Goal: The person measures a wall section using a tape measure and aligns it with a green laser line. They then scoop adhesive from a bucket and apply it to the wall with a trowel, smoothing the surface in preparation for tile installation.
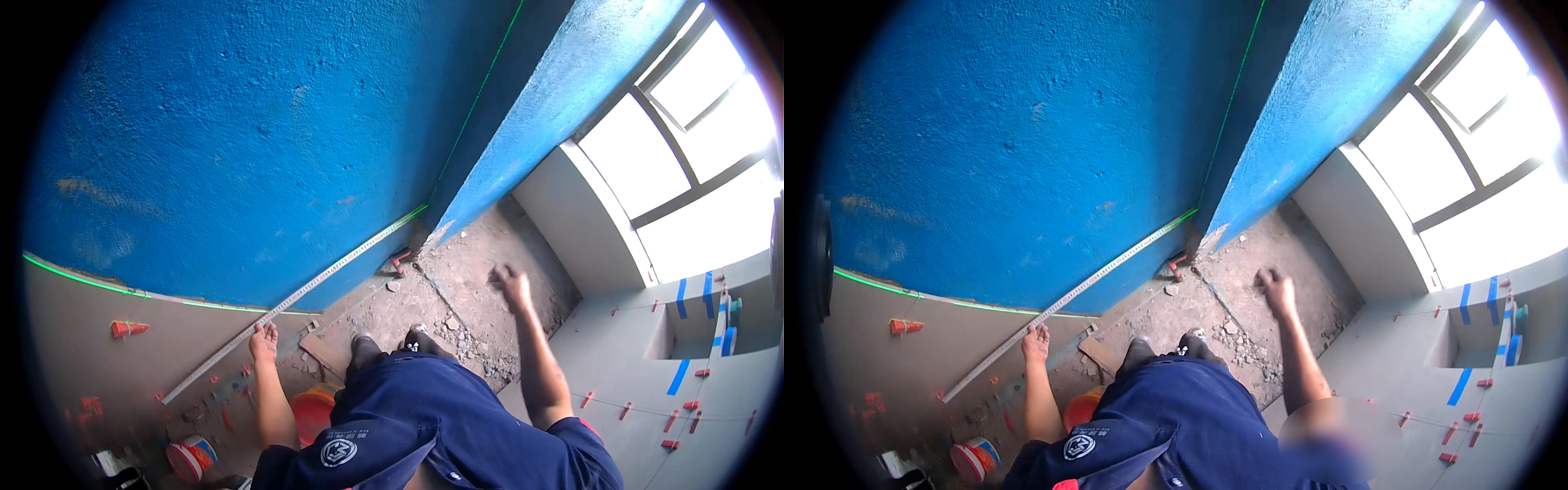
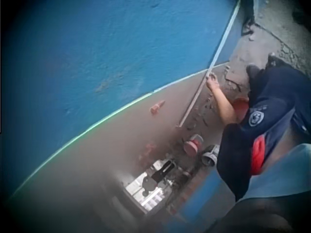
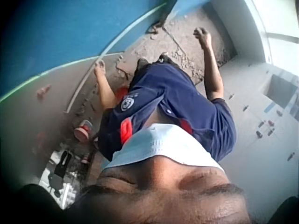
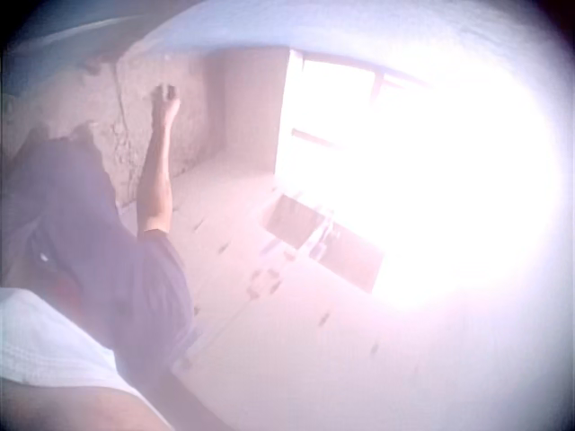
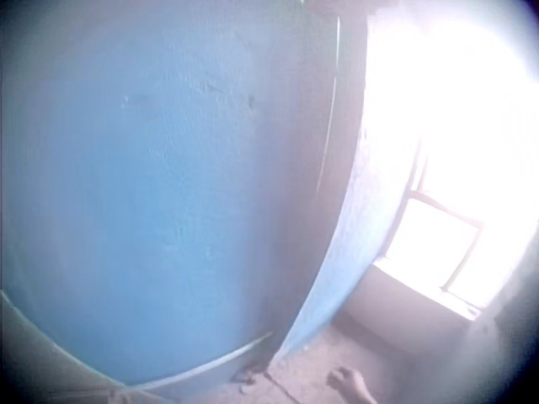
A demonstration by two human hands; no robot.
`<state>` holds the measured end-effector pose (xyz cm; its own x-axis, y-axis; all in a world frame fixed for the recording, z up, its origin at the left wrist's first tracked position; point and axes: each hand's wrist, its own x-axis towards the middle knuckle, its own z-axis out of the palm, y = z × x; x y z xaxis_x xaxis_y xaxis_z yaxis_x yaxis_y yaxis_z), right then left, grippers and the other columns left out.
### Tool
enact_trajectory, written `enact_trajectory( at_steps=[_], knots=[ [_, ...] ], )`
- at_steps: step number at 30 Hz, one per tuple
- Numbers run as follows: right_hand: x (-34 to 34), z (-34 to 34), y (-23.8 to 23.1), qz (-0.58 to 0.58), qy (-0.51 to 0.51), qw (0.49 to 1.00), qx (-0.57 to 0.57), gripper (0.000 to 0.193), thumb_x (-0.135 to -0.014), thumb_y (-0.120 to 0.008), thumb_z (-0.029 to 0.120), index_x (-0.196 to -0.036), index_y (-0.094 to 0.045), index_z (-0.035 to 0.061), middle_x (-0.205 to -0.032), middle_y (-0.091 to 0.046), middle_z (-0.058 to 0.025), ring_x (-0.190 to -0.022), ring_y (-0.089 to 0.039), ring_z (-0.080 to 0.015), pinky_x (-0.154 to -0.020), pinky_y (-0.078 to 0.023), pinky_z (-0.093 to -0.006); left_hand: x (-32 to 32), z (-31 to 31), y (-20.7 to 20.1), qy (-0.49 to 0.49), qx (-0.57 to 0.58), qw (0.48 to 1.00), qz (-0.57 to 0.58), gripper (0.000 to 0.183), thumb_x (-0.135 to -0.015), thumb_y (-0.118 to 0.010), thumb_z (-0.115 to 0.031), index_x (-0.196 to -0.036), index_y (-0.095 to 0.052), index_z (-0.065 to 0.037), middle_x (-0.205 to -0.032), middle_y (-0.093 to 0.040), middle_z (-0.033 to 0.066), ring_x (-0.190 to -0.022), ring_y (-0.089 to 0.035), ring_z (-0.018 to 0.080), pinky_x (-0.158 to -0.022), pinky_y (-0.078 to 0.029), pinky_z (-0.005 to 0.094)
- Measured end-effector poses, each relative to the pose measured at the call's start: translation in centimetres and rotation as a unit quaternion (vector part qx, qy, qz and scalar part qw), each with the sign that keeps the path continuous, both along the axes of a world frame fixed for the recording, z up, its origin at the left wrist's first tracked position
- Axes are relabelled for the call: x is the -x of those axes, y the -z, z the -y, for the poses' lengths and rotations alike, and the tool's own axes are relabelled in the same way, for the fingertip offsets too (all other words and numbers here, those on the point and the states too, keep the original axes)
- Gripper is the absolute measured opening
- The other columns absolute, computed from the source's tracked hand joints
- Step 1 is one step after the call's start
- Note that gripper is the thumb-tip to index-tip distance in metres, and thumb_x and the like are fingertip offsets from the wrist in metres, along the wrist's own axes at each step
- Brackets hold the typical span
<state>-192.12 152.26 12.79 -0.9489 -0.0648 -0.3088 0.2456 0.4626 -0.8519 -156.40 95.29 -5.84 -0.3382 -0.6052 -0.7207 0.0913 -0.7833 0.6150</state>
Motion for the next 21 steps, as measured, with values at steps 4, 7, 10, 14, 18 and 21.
enact_trajectory(
  at_steps=[4, 7, 10, 14, 18, 21],
  knots=[
    [9.3, 3.3, -13.8, -0.311, 0.005, 0.950, -0.035, 0.039, -0.092, -0.064, 0.028, -0.116, -0.059, -0.0024, -0.103, -0.065, -0.0144, -0.101, -0.059, -0.0210, -0.088, -0.046, -0.0339, 0.1, 0.6, -0.2, -0.002, 0.003, 1.000, -0.021, 0.020, -0.099, -0.051, -0.020, -0.116, -0.053, -0.009, -0.113, -0.063, 0.0109, -0.102, -0.062, 0.0241, -0.089, -0.050, 0.0375],
    [16.8, 1.4, -20.5, -0.481, -0.045, 0.868, -0.112, 0.046, -0.093, -0.062, 0.028, -0.130, -0.055, 0.0025, -0.129, -0.056, -0.0202, -0.119, -0.052, -0.0320, -0.100, -0.041, -0.0386, 2.0, -0.5, -0.6, 0.024, 0.018, 0.996, -0.078, 0.023, -0.097, -0.047, -0.013, -0.117, -0.051, -0.004, -0.112, -0.063, 0.0168, -0.100, -0.064, 0.0292, -0.086, -0.055, 0.0373],
    [20.0, 6.9, -26.2, -0.631, -0.033, 0.763, -0.137, 0.069, -0.092, -0.054, 0.055, -0.142, -0.043, 0.0090, -0.146, -0.036, -0.0186, -0.129, -0.042, -0.0403, -0.107, -0.036, -0.0482, 1.1, 0.1, -1.5, -0.008, 0.003, 0.999, -0.050, 0.010, -0.093, -0.054, -0.007, -0.101, -0.052, -0.012, -0.096, -0.066, 0.0112, -0.084, -0.067, 0.0233, -0.068, -0.056, 0.0321],
    [18.4, 16.7, -30.2, -0.623, 0.067, 0.777, -0.058, 0.093, -0.087, -0.051, 0.068, -0.147, -0.028, 0.0005, -0.149, -0.026, -0.0244, -0.139, -0.028, -0.0364, -0.109, -0.031, -0.0456, 1.4, -0.5, -0.9, -0.035, -0.001, 0.999, 0.016, 0.006, -0.098, -0.050, -0.014, -0.100, -0.055, -0.013, -0.096, -0.068, 0.0115, -0.081, -0.066, 0.0216, -0.067, -0.053, 0.0326],
    [22.8, 18.7, -27.6, -0.687, 0.155, 0.708, -0.061, 0.094, -0.087, -0.060, 0.059, -0.144, -0.025, -0.0069, -0.144, -0.025, -0.0261, -0.132, -0.032, -0.0383, -0.105, -0.034, -0.0460, 1.5, -1.0, -0.6, -0.015, 0.012, 1.000, 0.015, 0.009, -0.098, -0.049, -0.014, -0.102, -0.056, -0.011, -0.096, -0.069, 0.0100, -0.082, -0.066, 0.0213, -0.071, -0.052, 0.0329],
    [22.9, 18.7, -27.2, -0.693, 0.167, 0.698, -0.067, 0.092, -0.086, -0.062, 0.058, -0.144, -0.029, -0.0058, -0.143, -0.028, -0.0253, -0.133, -0.033, -0.0369, -0.105, -0.036, -0.0466, 1.3, -0.8, -0.2, -0.031, -0.019, 0.999, 0.008, 0.009, -0.098, -0.049, -0.014, -0.101, -0.056, -0.010, -0.098, -0.068, 0.0110, -0.085, -0.066, 0.0218, -0.070, -0.052, 0.0329]
  ],
)
